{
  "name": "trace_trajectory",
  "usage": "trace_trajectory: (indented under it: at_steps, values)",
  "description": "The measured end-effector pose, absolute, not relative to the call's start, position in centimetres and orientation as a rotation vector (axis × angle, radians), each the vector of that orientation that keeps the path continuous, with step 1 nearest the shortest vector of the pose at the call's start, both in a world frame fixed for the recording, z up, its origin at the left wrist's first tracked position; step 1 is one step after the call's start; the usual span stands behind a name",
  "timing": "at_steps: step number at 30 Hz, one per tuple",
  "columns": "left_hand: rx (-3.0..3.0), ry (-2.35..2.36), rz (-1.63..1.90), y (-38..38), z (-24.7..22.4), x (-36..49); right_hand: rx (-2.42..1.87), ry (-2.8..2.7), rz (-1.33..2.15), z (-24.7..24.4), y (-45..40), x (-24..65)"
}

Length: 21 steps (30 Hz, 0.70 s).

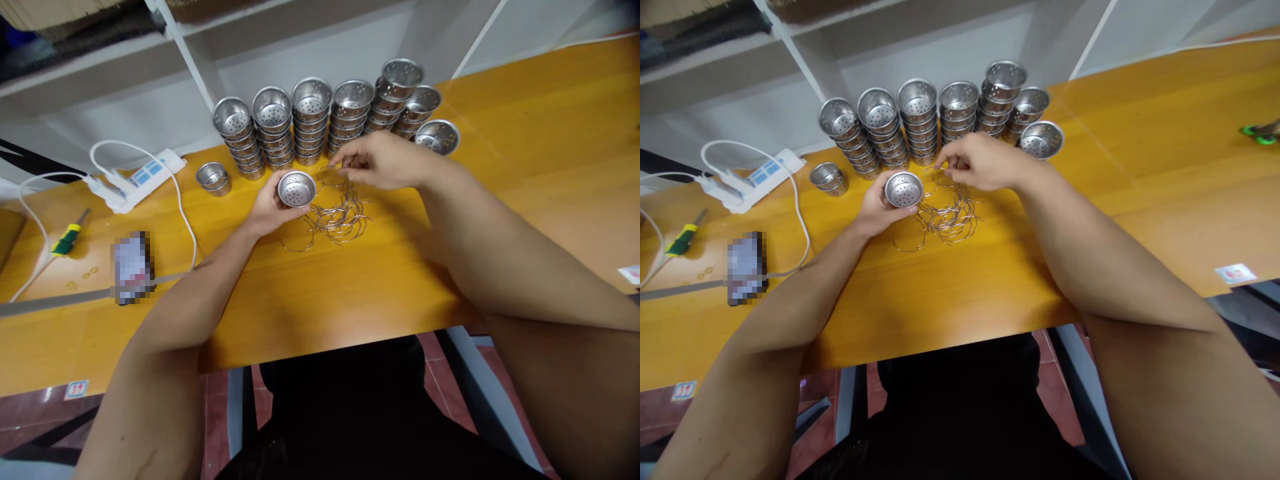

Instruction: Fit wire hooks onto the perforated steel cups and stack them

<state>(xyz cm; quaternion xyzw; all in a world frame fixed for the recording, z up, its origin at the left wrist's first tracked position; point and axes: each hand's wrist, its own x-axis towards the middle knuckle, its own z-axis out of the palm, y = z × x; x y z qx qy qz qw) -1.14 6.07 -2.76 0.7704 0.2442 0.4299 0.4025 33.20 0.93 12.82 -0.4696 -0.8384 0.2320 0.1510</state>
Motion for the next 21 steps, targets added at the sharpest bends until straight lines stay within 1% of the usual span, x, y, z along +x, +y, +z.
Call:
trace_trajectory:
  at_steps: [5,9,15,21]
  values:
    - [1.892,0.606,1.049,6.5,-3.4,-1.2,-1.341,-2.361,0.631,12.1,0.2,31.5]
    - [1.874,0.568,1.059,6.5,-3.2,-1.1,-1.363,-2.304,0.554,10.3,0.1,29.9]
    - [1.823,0.703,1.060,5.5,-1.5,-0.9,-1.031,-2.060,0.607,6.5,1.6,28.8]
    - [1.766,0.775,1.077,5.1,-1.0,-0.8,-0.949,-1.934,0.717,5.5,1.6,27.6]
